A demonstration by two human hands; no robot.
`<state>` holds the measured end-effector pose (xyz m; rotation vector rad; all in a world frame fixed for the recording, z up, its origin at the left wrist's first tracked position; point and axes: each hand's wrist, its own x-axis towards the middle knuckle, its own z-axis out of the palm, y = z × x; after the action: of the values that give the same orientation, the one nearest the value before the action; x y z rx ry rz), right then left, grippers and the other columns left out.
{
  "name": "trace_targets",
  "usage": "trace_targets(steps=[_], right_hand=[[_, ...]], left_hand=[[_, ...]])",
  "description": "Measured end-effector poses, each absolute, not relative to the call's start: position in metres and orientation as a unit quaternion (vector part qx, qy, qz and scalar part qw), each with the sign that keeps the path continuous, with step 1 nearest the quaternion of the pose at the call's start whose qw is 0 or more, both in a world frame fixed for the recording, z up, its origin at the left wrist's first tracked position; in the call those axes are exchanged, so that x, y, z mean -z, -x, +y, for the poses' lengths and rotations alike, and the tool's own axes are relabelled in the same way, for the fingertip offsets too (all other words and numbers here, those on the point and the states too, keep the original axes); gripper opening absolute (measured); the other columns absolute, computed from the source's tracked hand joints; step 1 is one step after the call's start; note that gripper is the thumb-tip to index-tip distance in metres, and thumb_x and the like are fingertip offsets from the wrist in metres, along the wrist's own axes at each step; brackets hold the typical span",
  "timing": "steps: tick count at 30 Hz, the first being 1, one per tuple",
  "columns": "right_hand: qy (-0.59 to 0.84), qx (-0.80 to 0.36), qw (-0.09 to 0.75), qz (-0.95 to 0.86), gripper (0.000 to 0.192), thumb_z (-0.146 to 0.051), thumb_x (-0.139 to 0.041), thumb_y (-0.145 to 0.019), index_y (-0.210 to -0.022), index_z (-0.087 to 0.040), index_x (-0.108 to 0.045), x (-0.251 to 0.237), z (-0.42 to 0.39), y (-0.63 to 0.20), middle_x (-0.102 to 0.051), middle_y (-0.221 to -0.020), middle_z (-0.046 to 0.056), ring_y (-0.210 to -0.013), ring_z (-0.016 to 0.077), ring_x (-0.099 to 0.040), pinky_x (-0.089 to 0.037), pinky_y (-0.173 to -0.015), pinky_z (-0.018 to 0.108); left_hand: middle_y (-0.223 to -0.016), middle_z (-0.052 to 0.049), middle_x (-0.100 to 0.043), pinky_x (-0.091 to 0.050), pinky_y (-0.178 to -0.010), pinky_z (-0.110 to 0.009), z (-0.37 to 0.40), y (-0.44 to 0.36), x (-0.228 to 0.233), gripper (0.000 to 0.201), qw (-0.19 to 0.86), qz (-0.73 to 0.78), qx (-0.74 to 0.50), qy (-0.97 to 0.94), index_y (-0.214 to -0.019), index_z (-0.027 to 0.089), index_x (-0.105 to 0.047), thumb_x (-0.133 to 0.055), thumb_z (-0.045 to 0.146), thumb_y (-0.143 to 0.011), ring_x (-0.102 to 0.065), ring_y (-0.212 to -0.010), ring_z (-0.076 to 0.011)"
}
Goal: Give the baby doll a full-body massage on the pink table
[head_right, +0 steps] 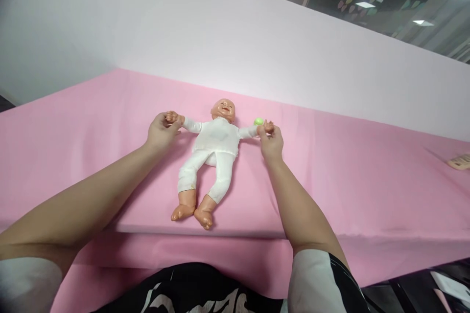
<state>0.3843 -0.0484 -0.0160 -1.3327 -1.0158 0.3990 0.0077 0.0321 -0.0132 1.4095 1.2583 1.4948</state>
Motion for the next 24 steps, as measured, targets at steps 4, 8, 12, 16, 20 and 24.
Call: trace_targets(steps=[4, 8, 12, 16, 20, 24], right_hand=[[0.56, -0.084, 0.534, -0.628, 0.037, -0.032, -0.075, -0.093, -0.13, -0.029, -0.074, 0.013, -0.065, -0.348, -0.079, -0.119, 0.005, -0.08, 0.019, -0.069, -0.062, -0.079, 0.035], [0.515, -0.052, 0.387, -0.763, 0.047, -0.013, -0.065, -0.089, -0.13, -0.031, -0.079, 0.012, -0.072, -0.326, -0.08, -0.135, 0.002, -0.117, 0.028, -0.076, -0.061, -0.108, 0.046], [0.519, -0.049, 0.323, -0.79, 0.047, -0.013, -0.062, -0.093, -0.132, -0.032, -0.078, 0.011, -0.073, -0.319, -0.08, -0.138, -0.001, -0.129, 0.0263, -0.075, -0.06, -0.113, 0.046], [0.531, -0.034, 0.349, -0.772, 0.045, -0.016, -0.064, -0.093, -0.134, -0.031, -0.078, 0.012, -0.071, -0.322, -0.08, -0.139, 0.0, -0.127, 0.0268, -0.076, -0.061, -0.113, 0.045], [0.567, -0.026, 0.46, -0.683, 0.045, -0.028, -0.069, -0.094, -0.138, -0.026, -0.072, 0.01, -0.067, -0.341, -0.082, -0.128, 0.005, -0.092, 0.0225, -0.077, -0.066, -0.093, 0.042], [0.614, -0.058, 0.589, -0.522, 0.061, -0.045, -0.078, -0.091, -0.145, -0.025, -0.06, 0.009, -0.057, -0.379, -0.078, -0.128, 0.007, -0.076, 0.0149, -0.069, -0.064, -0.08, 0.034]], left_hand=[[-0.125, -0.009, -0.077, -0.059, -0.099, -0.039, 0.005, -0.025, 0.01, 0.034, 0.216, 0.418, -0.491, -0.734, -0.128, 0.025, -0.075, -0.072, 0.038, -0.097, -0.072, -0.111, -0.0264], [-0.127, -0.012, -0.076, -0.058, -0.101, -0.045, -0.003, -0.031, 0.011, 0.037, 0.108, 0.362, -0.365, -0.851, -0.13, 0.025, -0.082, -0.062, 0.036, -0.101, -0.07, -0.116, -0.0313], [-0.127, -0.011, -0.075, -0.058, -0.101, -0.048, 0.004, -0.03, 0.016, 0.04, 0.051, 0.341, -0.306, -0.888, -0.134, 0.027, -0.082, -0.058, 0.034, -0.104, -0.068, -0.116, -0.032], [-0.129, -0.012, -0.072, -0.058, -0.104, -0.049, 0.006, -0.029, 0.022, 0.039, 0.048, 0.337, -0.35, -0.873, -0.135, 0.026, -0.081, -0.063, 0.032, -0.1, -0.067, -0.118, -0.0312], [-0.137, -0.013, -0.066, -0.063, -0.094, -0.041, 0.011, -0.027, 0.024, 0.037, 0.114, 0.398, -0.46, -0.786, -0.132, 0.024, -0.078, -0.071, 0.039, -0.098, -0.068, -0.121, -0.0289], [-0.129, -0.011, -0.069, -0.064, -0.086, -0.035, 0.034, -0.016, 0.023, 0.033, 0.237, 0.473, -0.55, -0.646, -0.127, 0.022, -0.071, -0.076, 0.035, -0.096, -0.071, -0.112, -0.0252]])
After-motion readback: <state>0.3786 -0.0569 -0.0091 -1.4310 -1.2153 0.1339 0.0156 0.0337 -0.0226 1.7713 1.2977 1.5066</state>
